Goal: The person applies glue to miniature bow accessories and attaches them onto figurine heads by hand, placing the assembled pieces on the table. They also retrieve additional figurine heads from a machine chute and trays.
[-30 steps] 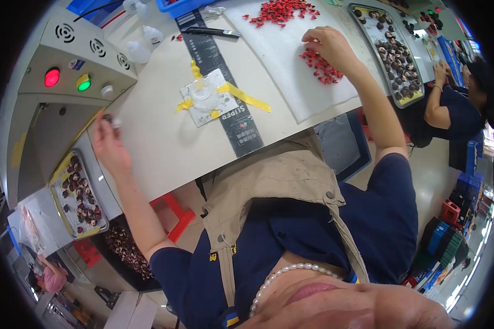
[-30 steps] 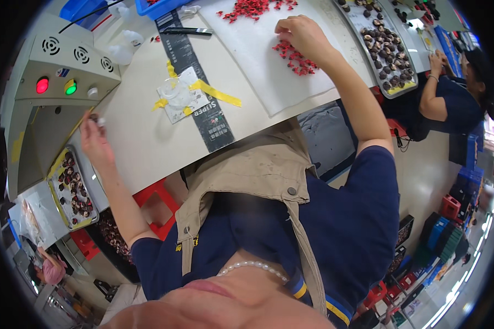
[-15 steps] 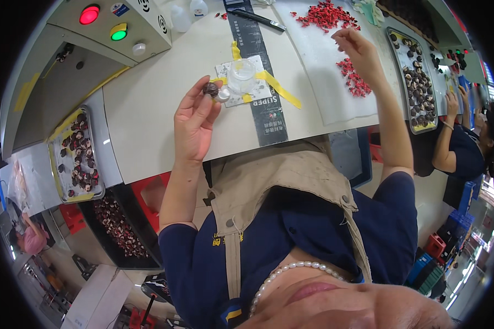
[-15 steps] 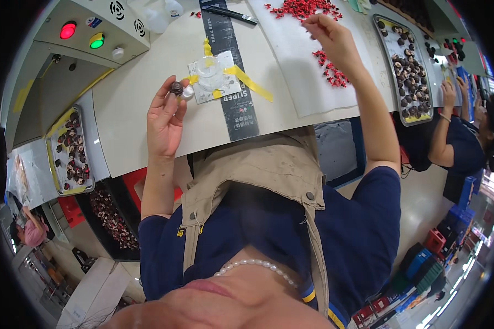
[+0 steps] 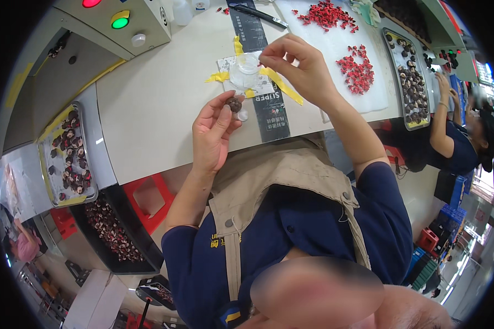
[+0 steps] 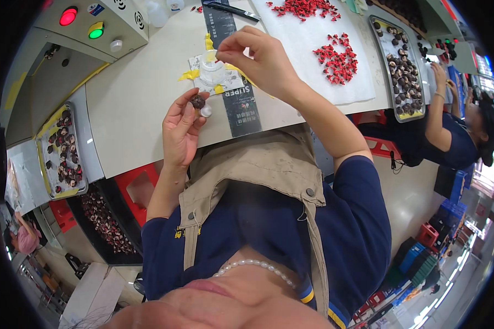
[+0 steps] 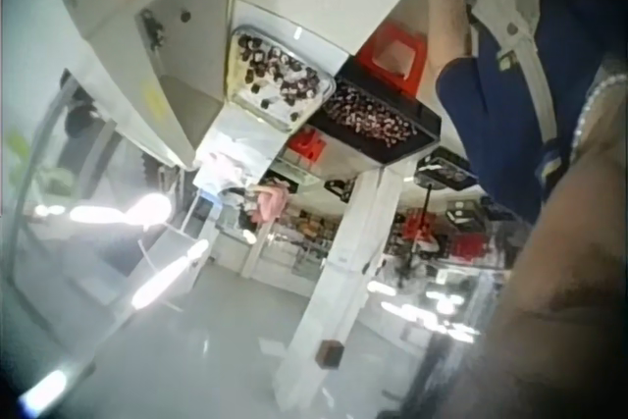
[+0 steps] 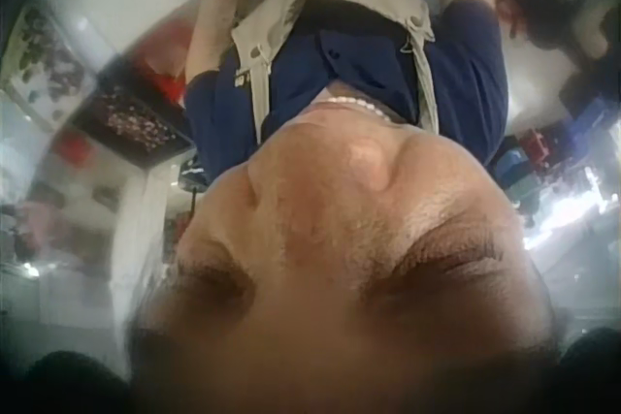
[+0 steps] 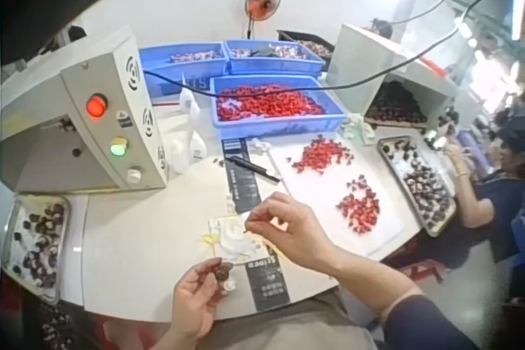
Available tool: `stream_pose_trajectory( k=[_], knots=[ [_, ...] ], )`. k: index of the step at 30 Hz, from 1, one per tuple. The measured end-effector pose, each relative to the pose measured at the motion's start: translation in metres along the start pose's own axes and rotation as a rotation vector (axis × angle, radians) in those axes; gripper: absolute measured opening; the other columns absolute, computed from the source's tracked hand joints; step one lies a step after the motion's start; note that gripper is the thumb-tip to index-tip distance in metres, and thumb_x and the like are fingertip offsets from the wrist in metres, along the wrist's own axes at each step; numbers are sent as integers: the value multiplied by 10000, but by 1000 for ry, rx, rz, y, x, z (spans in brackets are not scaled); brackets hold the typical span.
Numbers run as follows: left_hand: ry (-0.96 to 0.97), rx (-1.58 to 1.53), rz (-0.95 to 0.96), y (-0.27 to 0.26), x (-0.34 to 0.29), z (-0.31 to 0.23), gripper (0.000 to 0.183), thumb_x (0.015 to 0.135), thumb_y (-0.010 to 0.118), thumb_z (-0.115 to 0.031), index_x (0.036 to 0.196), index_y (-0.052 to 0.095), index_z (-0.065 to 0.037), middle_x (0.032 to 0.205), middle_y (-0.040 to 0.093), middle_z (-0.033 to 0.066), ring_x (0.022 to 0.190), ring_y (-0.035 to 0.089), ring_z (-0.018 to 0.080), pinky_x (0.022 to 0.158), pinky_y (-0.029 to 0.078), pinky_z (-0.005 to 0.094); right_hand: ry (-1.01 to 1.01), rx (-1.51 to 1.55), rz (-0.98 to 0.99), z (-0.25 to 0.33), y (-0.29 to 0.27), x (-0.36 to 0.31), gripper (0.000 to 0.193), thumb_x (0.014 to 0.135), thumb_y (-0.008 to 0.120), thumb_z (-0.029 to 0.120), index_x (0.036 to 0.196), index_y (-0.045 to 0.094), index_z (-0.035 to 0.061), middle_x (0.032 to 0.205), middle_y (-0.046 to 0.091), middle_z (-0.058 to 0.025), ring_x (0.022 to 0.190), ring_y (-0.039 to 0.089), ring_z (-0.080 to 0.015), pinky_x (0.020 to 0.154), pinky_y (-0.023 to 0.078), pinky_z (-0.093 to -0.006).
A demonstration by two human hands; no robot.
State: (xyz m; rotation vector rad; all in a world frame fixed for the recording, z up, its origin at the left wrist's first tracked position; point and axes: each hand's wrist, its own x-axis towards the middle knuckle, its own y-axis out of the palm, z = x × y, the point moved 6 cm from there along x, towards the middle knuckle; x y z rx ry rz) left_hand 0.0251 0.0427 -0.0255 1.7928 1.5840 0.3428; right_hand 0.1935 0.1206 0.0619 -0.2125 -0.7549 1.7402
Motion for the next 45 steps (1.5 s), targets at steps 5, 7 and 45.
stream_pose_trajectory(
  k=[5, 7, 45],
  knots=[
    [-5, -40, 17, -4, -4, 2, 317, 875, 577, -99, 1178, 510, -31, 1084, 601, 82, 879, 582, 78, 716, 495, 192, -207, -213, -113, 10, 12, 10, 87, 785, 649, 86, 819, 604, 20, 761, 568, -51, 722, 518, -187, 653, 404, -306],
    [4, -47, 29, -8, -5, 4, 317, 878, 574, -105, 1180, 509, -32, 1106, 597, 88, 880, 580, 75, 717, 491, 189, -259, -286, -118, 14, 17, 11, 76, 784, 641, 78, 787, 588, 23, 739, 545, -63, 740, 512, -226, 653, 408, -316],
    [166, 63, -33, 38, 5, 12, 322, 865, 567, -28, 1181, 508, 1, 1056, 593, 53, 846, 574, 71, 678, 505, 180, 118, 276, -50, 8, 10, -42, 117, 797, 662, 104, 818, 596, 10, 726, 571, -50, 627, 532, -111, 543, 406, -235]
  ],
)
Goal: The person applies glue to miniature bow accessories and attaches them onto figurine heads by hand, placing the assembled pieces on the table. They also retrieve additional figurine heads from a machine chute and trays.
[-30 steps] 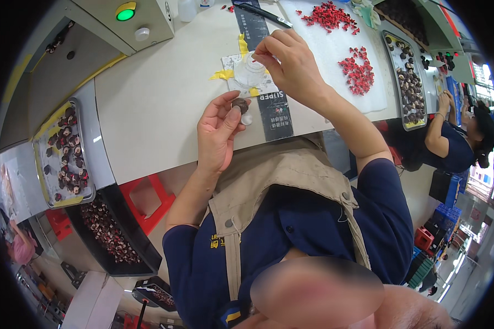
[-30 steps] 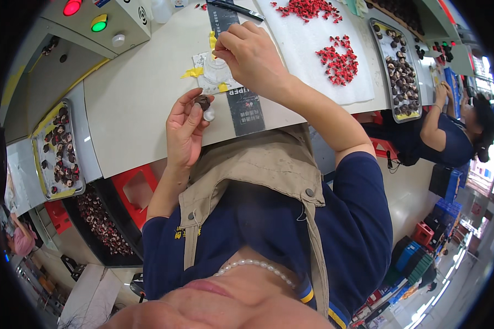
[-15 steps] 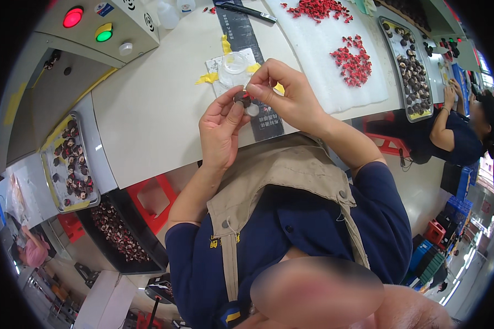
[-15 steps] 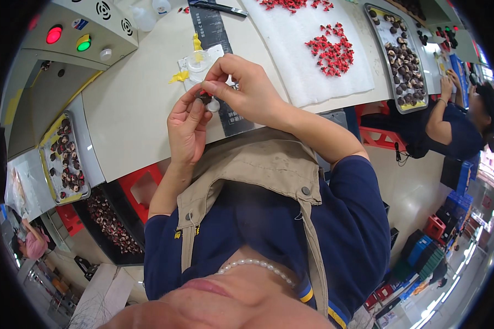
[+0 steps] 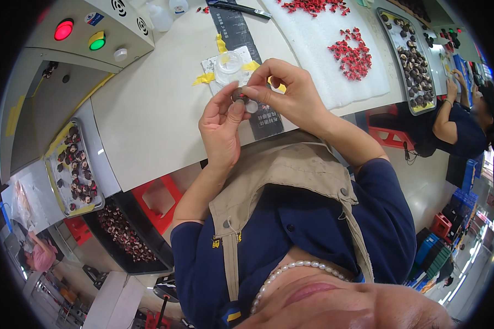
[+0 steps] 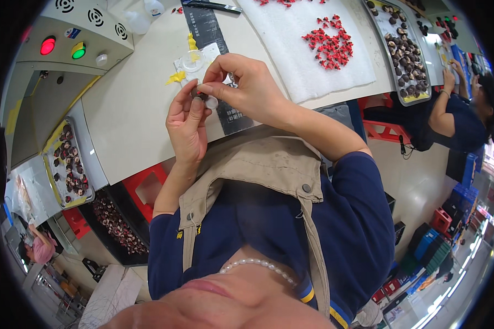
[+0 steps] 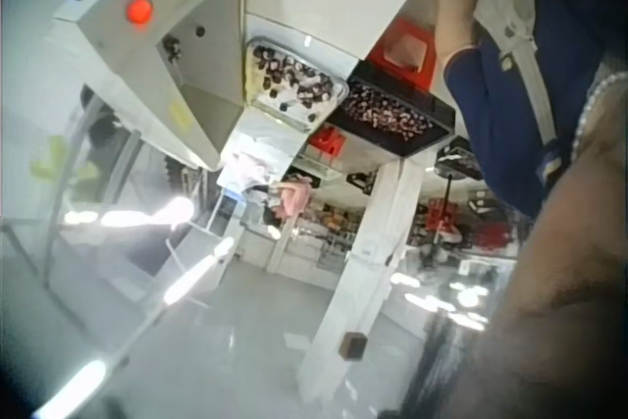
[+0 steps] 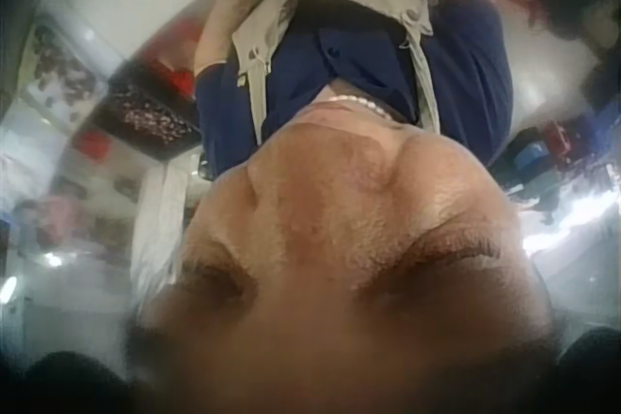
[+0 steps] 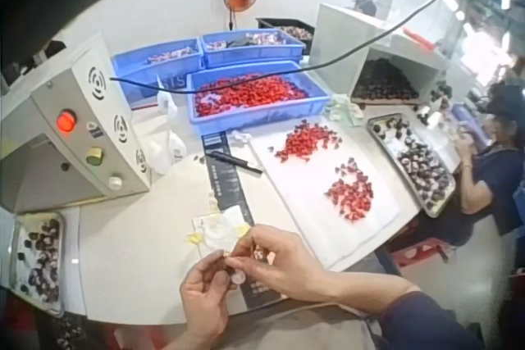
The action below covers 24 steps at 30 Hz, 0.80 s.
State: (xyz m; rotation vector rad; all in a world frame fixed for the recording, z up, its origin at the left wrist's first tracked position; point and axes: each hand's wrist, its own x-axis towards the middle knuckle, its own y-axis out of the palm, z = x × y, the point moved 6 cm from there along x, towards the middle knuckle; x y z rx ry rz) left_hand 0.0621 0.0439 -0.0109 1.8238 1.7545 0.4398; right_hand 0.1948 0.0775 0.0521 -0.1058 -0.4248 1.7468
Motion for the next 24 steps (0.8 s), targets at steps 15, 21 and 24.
stream_pose_trajectory(
  k=[15, 21, 24],
  knots=[
    [267, 328, 104, 12, -1, -29, 309, 829, 608, 6, 1126, 549, 63, 1008, 615, 133, 790, 608, 118, 654, 551, 237, -319, -188, -121, 28, 4, -5, 130, 741, 629, -8, 721, 503, 17, 696, 497, -88, 682, 489, -252, 587, 410, -324],
    [329, 509, 157, 13, -7, -29, 303, 834, 605, 3, 1128, 556, 60, 980, 619, 123, 801, 601, 117, 665, 549, 237, -257, -71, -100, 18, 9, -13, 149, 745, 589, -34, 706, 457, 24, 693, 475, -93, 687, 479, -266, 592, 402, -328],
    [316, 537, 147, 12, -5, -21, 294, 836, 608, -6, 1122, 567, 50, 981, 629, 116, 801, 602, 110, 663, 542, 234, -291, -139, -49, 9, 9, -13, 96, 793, 572, -47, 777, 484, -11, 743, 460, -97, 663, 479, -198, 603, 406, -263]
  ],
)
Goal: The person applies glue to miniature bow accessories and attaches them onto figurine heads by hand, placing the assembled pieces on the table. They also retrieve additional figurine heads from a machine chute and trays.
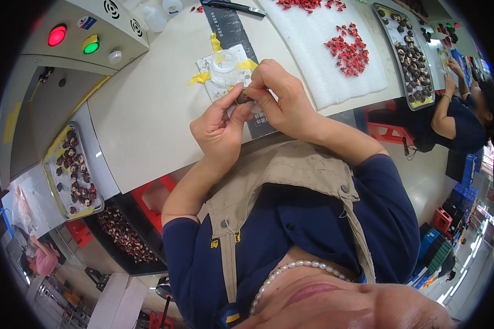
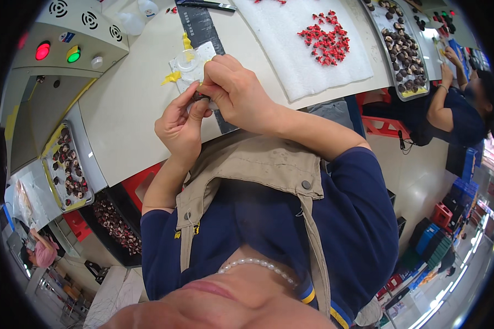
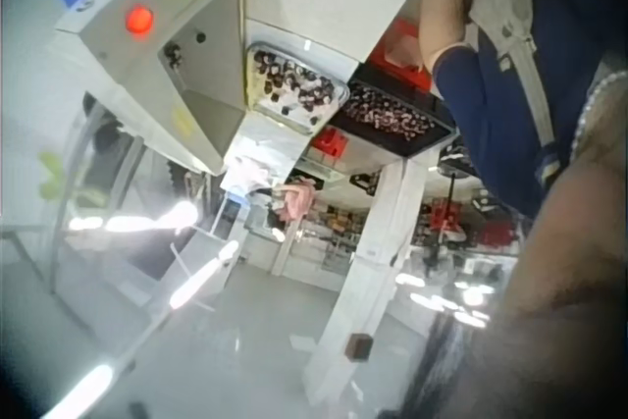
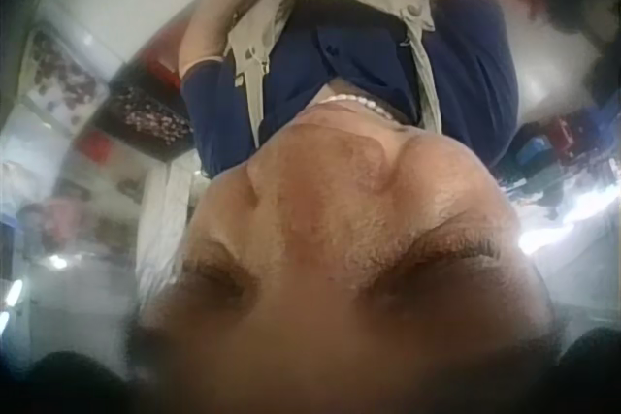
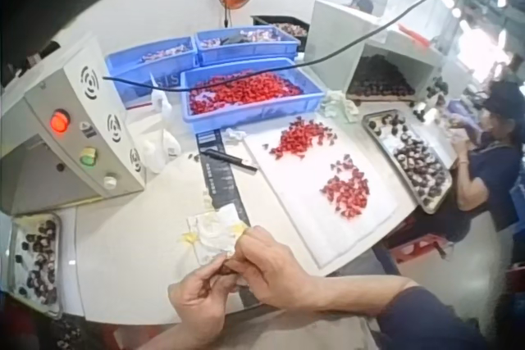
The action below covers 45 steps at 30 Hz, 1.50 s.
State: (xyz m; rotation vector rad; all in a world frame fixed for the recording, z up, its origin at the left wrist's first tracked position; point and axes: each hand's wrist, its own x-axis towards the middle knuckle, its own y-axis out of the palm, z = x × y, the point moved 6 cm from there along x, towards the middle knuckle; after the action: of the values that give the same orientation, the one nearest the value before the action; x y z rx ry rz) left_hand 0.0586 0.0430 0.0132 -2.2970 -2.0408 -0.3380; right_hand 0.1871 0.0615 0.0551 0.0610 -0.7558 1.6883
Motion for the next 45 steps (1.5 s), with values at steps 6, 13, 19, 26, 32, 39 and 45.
stream_pose_trajectory(
  k=[6, 13, 19, 26, 32, 39, 45],
  knots=[
    [-178, -337, -32, 10, 7, 2, 308, 857, 589, -43, 1154, 546, 29, 1035, 624, 130, 894, 611, 141, 669, 531, 232, 266, 446, -64, -13, -14, 0, 71, 846, 585, 66, 868, 540, 17, 785, 551, -32, 714, 523, -105, 640, 420, -241],
    [-98, -65, -318, -74, 9, 2, 296, 847, 587, -28, 1137, 554, 21, 1015, 625, 96, 835, 588, 114, 694, 482, 230, 306, 316, -225, -44, -49, -8, 46, 900, 503, 28, 926, 534, 6, 798, 488, 28, 698, 416, -29, 613, 343, -168],
    [110, 790, -930, -284, -36, -48, 268, 809, 644, -138, 1059, 628, -42, 946, 657, 70, 833, 602, 129, 716, 475, 247, 328, 294, -206, -59, -46, -28, 31, 895, 527, 33, 915, 507, 22, 829, 489, 28, 744, 437, -27, 660, 354, -164],
    [137, 1247, -1088, -389, -4, -103, 313, 779, 622, -231, 1051, 637, -76, 1009, 634, 173, 962, 596, 320, 817, 456, 389, 305, 220, -169, -65, -38, -34, 38, 901, 528, 42, 910, 500, 18, 845, 503, 12, 784, 464, -40, 720, 368, -169],
    [129, 1231, -1018, -457, 132, -60, 377, 765, 632, -338, 1027, 641, -67, 970, 630, 211, 928, 605, 336, 801, 469, 400, 343, -171, -262, -66, -46, -56, 81, 878, 540, 61, 839, 521, -8, 756, 496, -25, 718, 461, -87, 673, 391, -214],
    [68, 1300, -990, -519, 250, -6, 541, 802, 601, -386, 1130, 527, 38, 1079, 571, 233, 1010, 537, 390, 883, 430, 447, 370, -512, -305, -60, -43, -82, 60, 857, 543, 48, 832, 522, -2, 753, 479, -56, 659, 438, -130, 593, 377, -240],
    [207, 1528, -933, -562, 301, 13, 390, 816, 582, -337, 1089, 569, -58, 1021, 609, 159, 897, 606, 302, 775, 488, 409, 331, -675, -224, -59, -26, -74, 37, 826, 550, 18, 801, 524, 8, 747, 480, -102, 679, 463, -224, 590, 373, -307]
  ],
)
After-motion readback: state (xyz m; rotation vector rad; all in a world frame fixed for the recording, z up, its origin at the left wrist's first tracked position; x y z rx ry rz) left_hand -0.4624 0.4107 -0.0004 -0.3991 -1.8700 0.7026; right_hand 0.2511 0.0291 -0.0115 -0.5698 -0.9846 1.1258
